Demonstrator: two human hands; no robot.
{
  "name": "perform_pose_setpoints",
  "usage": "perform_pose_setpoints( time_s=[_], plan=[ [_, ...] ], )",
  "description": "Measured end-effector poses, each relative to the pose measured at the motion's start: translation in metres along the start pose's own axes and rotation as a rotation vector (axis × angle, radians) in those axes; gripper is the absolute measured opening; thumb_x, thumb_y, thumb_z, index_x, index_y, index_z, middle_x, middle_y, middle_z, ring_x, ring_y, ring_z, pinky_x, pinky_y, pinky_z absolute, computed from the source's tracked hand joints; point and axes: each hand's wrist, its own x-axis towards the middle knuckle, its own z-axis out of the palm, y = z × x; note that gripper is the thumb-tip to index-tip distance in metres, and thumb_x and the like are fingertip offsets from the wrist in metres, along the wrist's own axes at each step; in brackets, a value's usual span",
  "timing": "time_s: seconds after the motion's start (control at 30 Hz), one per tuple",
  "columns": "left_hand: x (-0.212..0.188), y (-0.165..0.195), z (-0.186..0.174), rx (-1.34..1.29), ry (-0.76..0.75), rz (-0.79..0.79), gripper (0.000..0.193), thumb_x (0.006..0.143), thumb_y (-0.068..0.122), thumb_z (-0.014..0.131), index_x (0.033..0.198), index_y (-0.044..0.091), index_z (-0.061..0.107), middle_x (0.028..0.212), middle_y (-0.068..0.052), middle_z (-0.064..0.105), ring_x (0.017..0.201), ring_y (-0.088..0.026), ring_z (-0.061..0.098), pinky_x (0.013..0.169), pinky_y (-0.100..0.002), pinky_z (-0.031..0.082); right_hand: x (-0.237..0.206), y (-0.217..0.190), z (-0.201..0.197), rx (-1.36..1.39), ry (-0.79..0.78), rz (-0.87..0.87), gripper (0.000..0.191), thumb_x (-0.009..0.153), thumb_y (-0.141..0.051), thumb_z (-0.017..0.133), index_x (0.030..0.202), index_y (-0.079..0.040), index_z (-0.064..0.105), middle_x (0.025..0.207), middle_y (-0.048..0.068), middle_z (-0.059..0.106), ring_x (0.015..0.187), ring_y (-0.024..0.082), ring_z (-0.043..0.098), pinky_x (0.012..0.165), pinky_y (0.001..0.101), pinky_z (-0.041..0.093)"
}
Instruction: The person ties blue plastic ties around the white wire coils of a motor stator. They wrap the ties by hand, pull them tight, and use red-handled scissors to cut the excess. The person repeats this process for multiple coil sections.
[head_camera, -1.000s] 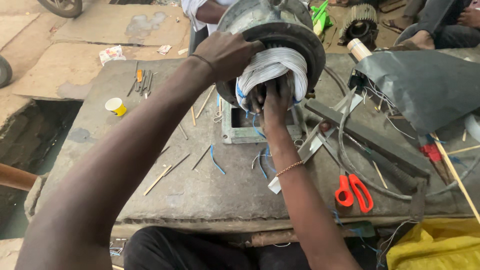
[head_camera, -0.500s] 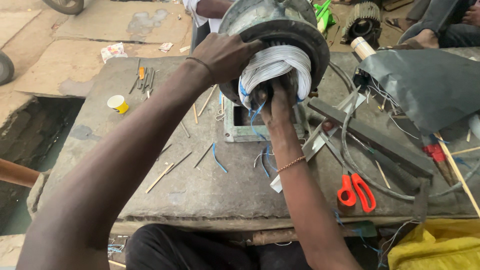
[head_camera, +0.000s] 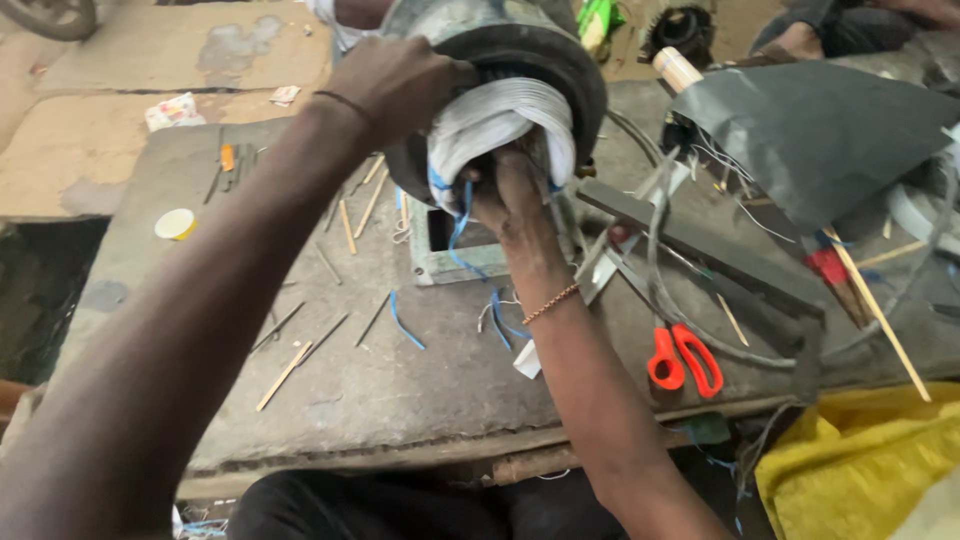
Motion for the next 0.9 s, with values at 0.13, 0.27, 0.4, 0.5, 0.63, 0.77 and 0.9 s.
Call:
perform_pose_setpoints(
  time_s=[0.13,0.27,0.4,0.5,0.63,0.77,0.9],
  plan=[
    [-0.008,0.008,-0.006,0.125,0.115,0.125,0.034,0.100,0.021,0.060,0.133,0.021,0.067,0.099,-0.016,0.075,0.080,-0.034,0.075,0.061,-0.047,0.058,-0.004,-0.004,-0.012,-0.063,-0.091,-0.053,0.026,0.102,-0.022,0.066,0.124,-0.011,0.060,0.116,0.006,0.065,0.099,0.017,0.065,0.073,0.0317,0.057],
    [-0.018,0.016,-0.006,0.372,-0.134,0.062,0.043,0.102,0.025,0.055,0.144,0.019,0.055,0.088,-0.013,0.075,0.074,-0.030,0.076,0.057,-0.041,0.058,0.003,0.009,-0.029,-0.118,0.035,-0.194,0.021,0.101,-0.010,0.060,0.122,-0.012,0.061,0.109,0.004,0.065,0.093,0.016,0.064,0.072,0.0315,0.057],
    [-0.021,0.010,0.000,0.484,-0.135,0.113,0.039,0.101,0.024,0.055,0.140,0.016,0.058,0.080,-0.012,0.076,0.069,-0.026,0.076,0.054,-0.037,0.057,0.009,0.016,-0.035,-0.183,0.096,-0.131,0.017,0.103,-0.006,0.062,0.121,-0.007,0.062,0.107,0.006,0.064,0.091,0.017,0.062,0.071,0.0323,0.056],
    [-0.030,0.012,-0.008,0.424,-0.043,0.146,0.031,0.100,0.019,0.055,0.130,0.013,0.061,0.098,-0.008,0.076,0.069,-0.027,0.075,0.052,-0.038,0.056,-0.006,0.011,-0.021,-0.259,0.168,-0.220,0.023,0.097,-0.002,0.063,0.120,-0.008,0.062,0.109,0.006,0.065,0.095,0.016,0.065,0.074,0.0329,0.056],
    [-0.067,0.062,-0.029,0.533,-0.230,0.035,0.027,0.107,0.016,0.048,0.130,0.014,0.062,0.104,-0.006,0.074,0.069,-0.017,0.075,0.053,-0.034,0.056,-0.064,0.010,0.019,-0.571,0.231,-0.413,0.031,0.097,-0.001,0.066,0.126,-0.008,0.058,0.117,0.007,0.065,0.102,0.014,0.065,0.083,0.0299,0.056],
    [-0.098,0.133,-0.021,-0.027,-0.177,0.023,0.040,0.089,0.005,0.053,0.123,0.021,0.065,0.105,-0.007,0.075,0.082,-0.023,0.075,0.061,-0.043,0.059,-0.131,0.019,0.041,-0.908,0.028,-0.564,0.035,0.106,-0.003,0.064,0.140,-0.004,0.058,0.138,0.003,0.059,0.113,0.010,0.060,0.099,0.0268,0.053],
    [-0.095,0.125,-0.020,-0.380,-0.045,0.073,0.032,0.088,0.011,0.059,0.118,0.017,0.069,0.092,-0.013,0.076,0.073,-0.034,0.072,0.058,-0.049,0.053,-0.143,0.006,0.023,-0.956,0.049,-0.412,0.032,0.106,-0.012,0.062,0.137,-0.005,0.061,0.122,0.003,0.065,0.098,0.010,0.065,0.078,0.0238,0.057]
  ],
)
